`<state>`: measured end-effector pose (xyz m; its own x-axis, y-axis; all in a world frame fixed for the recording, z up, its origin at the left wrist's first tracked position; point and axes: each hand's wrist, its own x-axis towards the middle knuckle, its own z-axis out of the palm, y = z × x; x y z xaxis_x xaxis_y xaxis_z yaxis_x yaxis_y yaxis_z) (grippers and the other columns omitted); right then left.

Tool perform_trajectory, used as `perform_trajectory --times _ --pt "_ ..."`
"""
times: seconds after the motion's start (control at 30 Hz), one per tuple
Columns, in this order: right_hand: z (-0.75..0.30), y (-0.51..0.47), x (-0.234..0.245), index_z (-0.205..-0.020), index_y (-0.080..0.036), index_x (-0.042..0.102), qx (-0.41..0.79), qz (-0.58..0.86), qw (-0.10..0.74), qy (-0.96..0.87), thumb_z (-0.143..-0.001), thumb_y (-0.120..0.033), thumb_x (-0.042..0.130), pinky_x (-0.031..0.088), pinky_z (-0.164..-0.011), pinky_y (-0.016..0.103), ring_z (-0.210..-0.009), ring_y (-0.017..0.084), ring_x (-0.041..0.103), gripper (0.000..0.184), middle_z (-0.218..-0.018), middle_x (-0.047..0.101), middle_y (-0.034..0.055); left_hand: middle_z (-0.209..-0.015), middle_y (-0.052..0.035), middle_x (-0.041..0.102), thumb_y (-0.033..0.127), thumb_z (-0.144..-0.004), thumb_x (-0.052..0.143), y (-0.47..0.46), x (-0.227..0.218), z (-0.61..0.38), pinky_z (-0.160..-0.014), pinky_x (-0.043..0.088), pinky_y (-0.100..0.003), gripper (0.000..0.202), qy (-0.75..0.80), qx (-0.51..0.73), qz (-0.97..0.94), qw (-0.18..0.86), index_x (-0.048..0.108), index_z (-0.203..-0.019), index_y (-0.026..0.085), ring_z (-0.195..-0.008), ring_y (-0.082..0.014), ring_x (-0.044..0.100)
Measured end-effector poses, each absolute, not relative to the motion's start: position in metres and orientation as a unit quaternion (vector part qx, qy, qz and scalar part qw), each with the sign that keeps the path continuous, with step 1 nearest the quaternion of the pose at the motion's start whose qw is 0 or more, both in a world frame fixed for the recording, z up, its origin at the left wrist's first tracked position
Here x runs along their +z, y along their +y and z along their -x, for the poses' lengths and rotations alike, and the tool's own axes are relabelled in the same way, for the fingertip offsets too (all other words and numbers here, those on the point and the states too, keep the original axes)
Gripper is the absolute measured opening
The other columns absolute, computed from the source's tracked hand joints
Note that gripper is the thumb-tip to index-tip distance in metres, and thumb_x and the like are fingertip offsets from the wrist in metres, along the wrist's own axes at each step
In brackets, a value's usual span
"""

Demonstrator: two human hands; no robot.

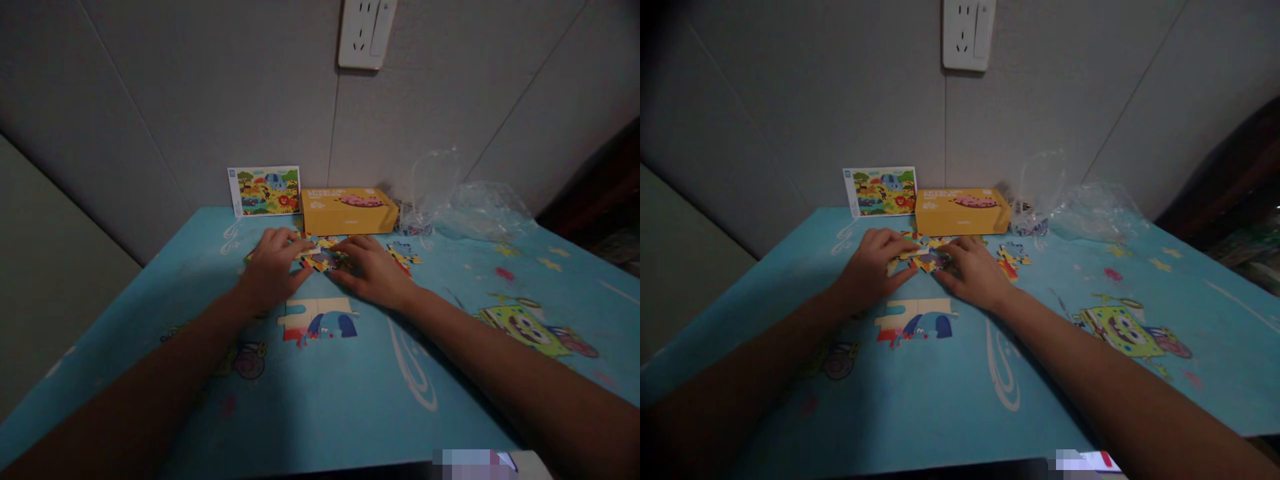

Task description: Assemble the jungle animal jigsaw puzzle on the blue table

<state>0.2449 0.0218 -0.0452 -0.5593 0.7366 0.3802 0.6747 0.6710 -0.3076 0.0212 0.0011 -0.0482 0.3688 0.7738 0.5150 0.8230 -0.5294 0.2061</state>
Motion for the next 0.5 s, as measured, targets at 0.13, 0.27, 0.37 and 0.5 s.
perform_trajectory --times 0.13,0.27,0.37,0.5 --pt "-0.237 0.034 -0.052 -0.121 -0.012 0.066 0.073 0.421 0.227 -0.875 -0.087 -0.041 0.062 0.041 -0.095 0.041 -0.108 0.029 0.055 0.044 -0.114 0.066 0.0152 -0.125 -0.0140 0.057 0.045 -0.084 0.065 0.013 -0.060 -0.019 -0.101 0.038 -0.052 0.050 -0.559 -0.272 0.782 0.041 0.063 -0.129 0.024 -0.118 -0.0334 0.046" --pt "-0.244 0.036 -0.048 -0.111 -0.014 0.069 0.061 0.420 0.232 -0.875 -0.083 -0.036 0.066 0.042 -0.091 0.038 -0.100 0.027 0.057 0.035 -0.103 0.068 0.0119 -0.128 -0.0103 0.059 0.048 -0.086 0.062 0.019 -0.066 -0.013 -0.101 0.037 -0.052 0.039 -0.585 -0.262 0.768 -0.001 0.069 -0.120 0.030 -0.120 -0.0324 0.047" --pt "-0.258 0.038 -0.041 -0.108 -0.015 0.069 0.039 0.414 0.241 -0.877 -0.080 -0.033 0.069 0.042 -0.089 0.039 -0.099 0.028 0.057 0.033 -0.106 0.068 0.0117 -0.126 -0.0098 0.062 0.044 -0.087 0.060 0.022 -0.066 -0.011 -0.101 0.036 -0.051 0.034 -0.592 -0.276 0.757 -0.009 0.072 -0.115 0.030 -0.118 -0.0305 0.049" --pt "-0.276 0.044 -0.036 -0.096 -0.015 0.070 0.001 0.477 0.251 -0.842 -0.077 -0.032 0.071 0.043 -0.087 0.039 -0.097 0.028 0.059 0.025 -0.101 0.070 0.0111 -0.122 -0.0084 0.067 0.043 -0.086 0.062 0.023 -0.065 -0.009 -0.099 0.036 -0.052 0.033 -0.597 -0.292 0.747 -0.021 0.072 -0.114 0.030 -0.114 -0.0302 0.051"
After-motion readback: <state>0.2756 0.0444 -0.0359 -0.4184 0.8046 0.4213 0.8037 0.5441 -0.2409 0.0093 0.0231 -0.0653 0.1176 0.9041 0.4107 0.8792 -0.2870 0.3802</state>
